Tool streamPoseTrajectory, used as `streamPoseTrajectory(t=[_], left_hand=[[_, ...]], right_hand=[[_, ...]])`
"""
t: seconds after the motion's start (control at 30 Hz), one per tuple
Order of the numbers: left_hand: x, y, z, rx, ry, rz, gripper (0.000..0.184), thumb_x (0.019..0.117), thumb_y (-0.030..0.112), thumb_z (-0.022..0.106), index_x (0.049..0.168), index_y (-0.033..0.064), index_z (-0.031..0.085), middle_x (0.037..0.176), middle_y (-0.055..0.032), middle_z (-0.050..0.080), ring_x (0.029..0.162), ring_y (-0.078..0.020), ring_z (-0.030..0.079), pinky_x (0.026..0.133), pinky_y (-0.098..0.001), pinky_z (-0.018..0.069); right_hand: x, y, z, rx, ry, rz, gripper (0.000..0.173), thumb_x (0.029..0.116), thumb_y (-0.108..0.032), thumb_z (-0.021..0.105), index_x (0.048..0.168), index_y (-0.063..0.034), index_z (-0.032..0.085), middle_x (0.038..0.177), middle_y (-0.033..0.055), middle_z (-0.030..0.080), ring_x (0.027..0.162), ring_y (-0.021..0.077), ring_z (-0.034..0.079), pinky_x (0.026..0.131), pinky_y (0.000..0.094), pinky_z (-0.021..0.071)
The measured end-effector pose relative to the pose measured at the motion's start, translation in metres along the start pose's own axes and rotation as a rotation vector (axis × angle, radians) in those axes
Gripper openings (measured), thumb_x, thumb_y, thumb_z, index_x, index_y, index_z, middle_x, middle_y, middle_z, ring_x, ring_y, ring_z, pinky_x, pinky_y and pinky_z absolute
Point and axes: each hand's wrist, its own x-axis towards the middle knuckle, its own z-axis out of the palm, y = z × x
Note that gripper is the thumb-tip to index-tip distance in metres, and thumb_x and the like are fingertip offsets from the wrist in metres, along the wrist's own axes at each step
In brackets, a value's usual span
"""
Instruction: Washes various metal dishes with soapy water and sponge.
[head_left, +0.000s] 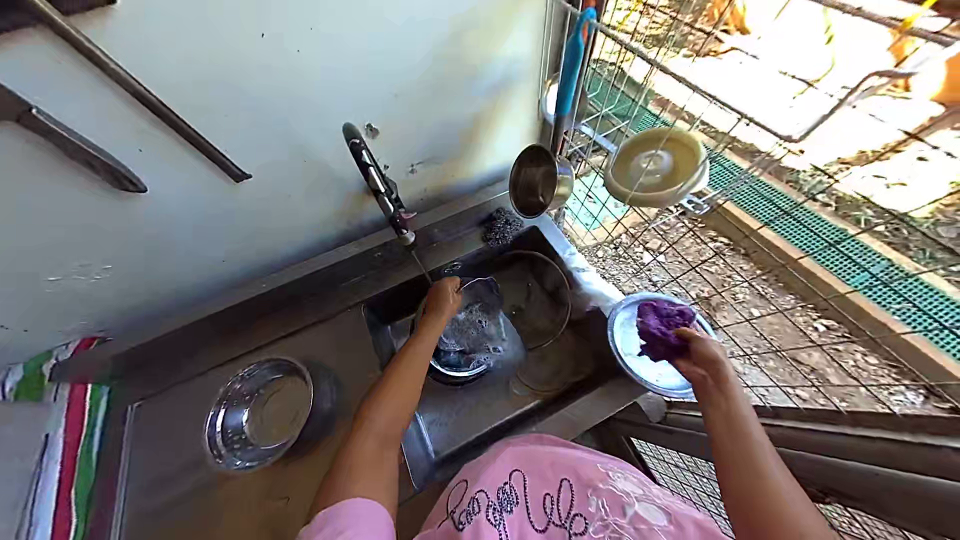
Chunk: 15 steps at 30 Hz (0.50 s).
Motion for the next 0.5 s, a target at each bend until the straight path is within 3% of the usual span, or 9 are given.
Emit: streamPoseTrajectory(t=[0.07, 0.13, 0.17, 0.23, 0.3, 0.37, 0.43, 0.5], left_hand=[[-0.007, 0.011, -0.010, -0.005, 0.059, 0.065, 0.023, 0.0976, -0.004, 0.053, 0.118, -0.0086, 0.061, 0.118, -0.0295, 0.065, 0.114, -0.0450, 0.063, 0.099, -0.0586, 0.0488], [-0.012, 0.006, -0.018, -0.023, 0.178, 0.199, 0.040, 0.1001, -0.007, 0.047, 0.137, 0.0008, 0.060, 0.138, -0.0244, 0.060, 0.125, -0.0427, 0.060, 0.107, -0.0579, 0.0458], [-0.013, -0.001, -0.020, -0.027, 0.265, 0.297, 0.044, 0.1001, -0.008, 0.046, 0.140, 0.0048, 0.061, 0.142, -0.0232, 0.058, 0.129, -0.0423, 0.057, 0.109, -0.0600, 0.0419], [-0.015, -0.017, -0.023, -0.031, 0.450, 0.504, 0.047, 0.0958, -0.010, 0.051, 0.136, 0.0091, 0.066, 0.144, -0.0269, 0.055, 0.133, -0.0484, 0.052, 0.109, -0.0739, 0.0305], [-0.020, -0.023, -0.030, -0.016, 0.561, 0.588, 0.049, 0.0920, -0.010, 0.056, 0.134, 0.0125, 0.069, 0.147, -0.0327, 0.049, 0.134, -0.0557, 0.048, 0.107, -0.0789, 0.0278], [-0.031, -0.023, -0.029, -0.075, 0.605, 0.517, 0.049, 0.0936, -0.009, 0.055, 0.138, 0.0101, 0.065, 0.151, -0.0342, 0.043, 0.134, -0.0551, 0.047, 0.109, -0.0701, 0.0332], [-0.044, -0.015, -0.024, -0.270, 0.593, 0.348, 0.047, 0.1014, -0.004, 0.044, 0.148, 0.0003, 0.051, 0.153, -0.0316, 0.041, 0.142, -0.0453, 0.043, 0.118, -0.0557, 0.0344], [-0.052, -0.007, -0.009, -0.585, 0.569, 0.198, 0.050, 0.1069, 0.005, 0.032, 0.156, -0.0057, 0.032, 0.160, -0.0277, 0.034, 0.149, -0.0342, 0.036, 0.123, -0.0444, 0.0276]], right_hand=[[-0.015, -0.008, 0.018, -0.003, -0.083, -0.015, 0.054, 0.0934, 0.007, 0.039, 0.145, -0.0090, 0.039, 0.119, 0.0088, 0.060, 0.099, 0.0156, 0.065, 0.081, 0.0393, 0.0581], [-0.031, -0.017, 0.040, -0.006, -0.179, -0.030, 0.055, 0.0912, 0.010, 0.038, 0.143, -0.0079, 0.041, 0.117, 0.0082, 0.063, 0.099, 0.0153, 0.066, 0.081, 0.0390, 0.0590], [-0.037, -0.020, 0.053, -0.009, -0.227, -0.027, 0.053, 0.0911, 0.011, 0.038, 0.141, -0.0067, 0.042, 0.115, 0.0082, 0.063, 0.098, 0.0156, 0.067, 0.081, 0.0392, 0.0592], [-0.049, -0.026, 0.083, -0.012, -0.305, 0.007, 0.050, 0.0908, 0.012, 0.039, 0.137, -0.0055, 0.044, 0.111, 0.0089, 0.064, 0.095, 0.0169, 0.067, 0.080, 0.0405, 0.0597], [-0.058, -0.027, 0.118, 0.013, -0.393, 0.058, 0.046, 0.0925, 0.009, 0.041, 0.136, -0.0048, 0.047, 0.110, 0.0114, 0.065, 0.094, 0.0205, 0.068, 0.080, 0.0434, 0.0594], [-0.065, -0.019, 0.155, 0.053, -0.511, 0.119, 0.036, 0.1018, -0.004, 0.040, 0.137, -0.0054, 0.047, 0.110, 0.0127, 0.065, 0.095, 0.0225, 0.067, 0.082, 0.0446, 0.0587], [-0.075, -0.006, 0.196, 0.060, -0.605, 0.115, 0.032, 0.1093, -0.022, 0.037, 0.133, -0.0059, 0.052, 0.107, 0.0118, 0.067, 0.093, 0.0220, 0.068, 0.081, 0.0438, 0.0588], [-0.086, 0.020, 0.240, -0.004, -0.647, -0.005, 0.041, 0.1109, -0.033, 0.036, 0.132, -0.0039, 0.055, 0.109, 0.0113, 0.067, 0.095, 0.0196, 0.066, 0.083, 0.0412, 0.0571]])
